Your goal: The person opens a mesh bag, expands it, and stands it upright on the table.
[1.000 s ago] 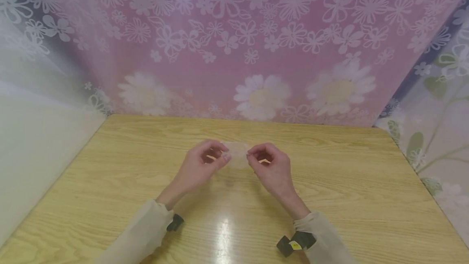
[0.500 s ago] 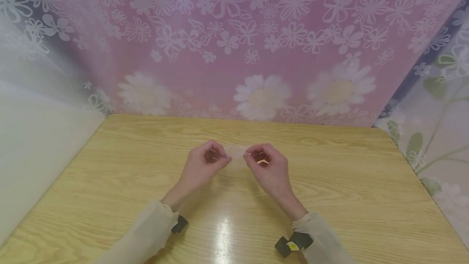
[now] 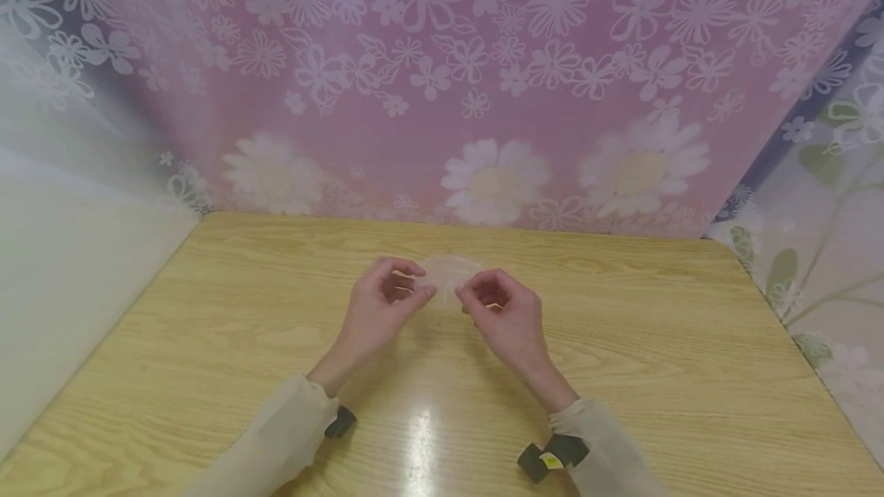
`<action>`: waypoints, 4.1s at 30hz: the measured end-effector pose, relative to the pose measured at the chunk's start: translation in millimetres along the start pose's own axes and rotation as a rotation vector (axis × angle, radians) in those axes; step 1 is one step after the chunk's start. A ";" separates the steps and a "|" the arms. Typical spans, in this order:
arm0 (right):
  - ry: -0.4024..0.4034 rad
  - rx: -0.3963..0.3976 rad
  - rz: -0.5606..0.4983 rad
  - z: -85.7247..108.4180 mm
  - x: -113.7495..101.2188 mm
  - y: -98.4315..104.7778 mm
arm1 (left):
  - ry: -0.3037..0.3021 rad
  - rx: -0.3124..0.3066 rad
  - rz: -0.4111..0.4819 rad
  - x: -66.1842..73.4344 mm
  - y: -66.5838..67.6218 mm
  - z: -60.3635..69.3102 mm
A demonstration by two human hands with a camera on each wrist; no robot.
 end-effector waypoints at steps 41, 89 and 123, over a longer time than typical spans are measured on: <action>0.100 0.138 -0.079 -1.5 0.1 -5.2 | -0.062 0.047 -0.140 2.5 -6.3 0.5; 0.068 0.184 -0.248 -2.3 -1.6 -12.4 | -0.053 0.077 -0.164 5.9 -4.5 -0.8; 0.138 0.290 -0.201 -1.4 -3.4 -12.6 | -0.067 0.109 -0.202 4.7 -6.4 -1.1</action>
Point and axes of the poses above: each hand's wrist, its own z-axis away from the middle knuckle, its own y-axis out of the back of the hand, x = y × z, the point moved 2 cm from there along -z, towards the middle knuckle, and after that the axes turned 15 degrees about -x, right-handed, at the moved point
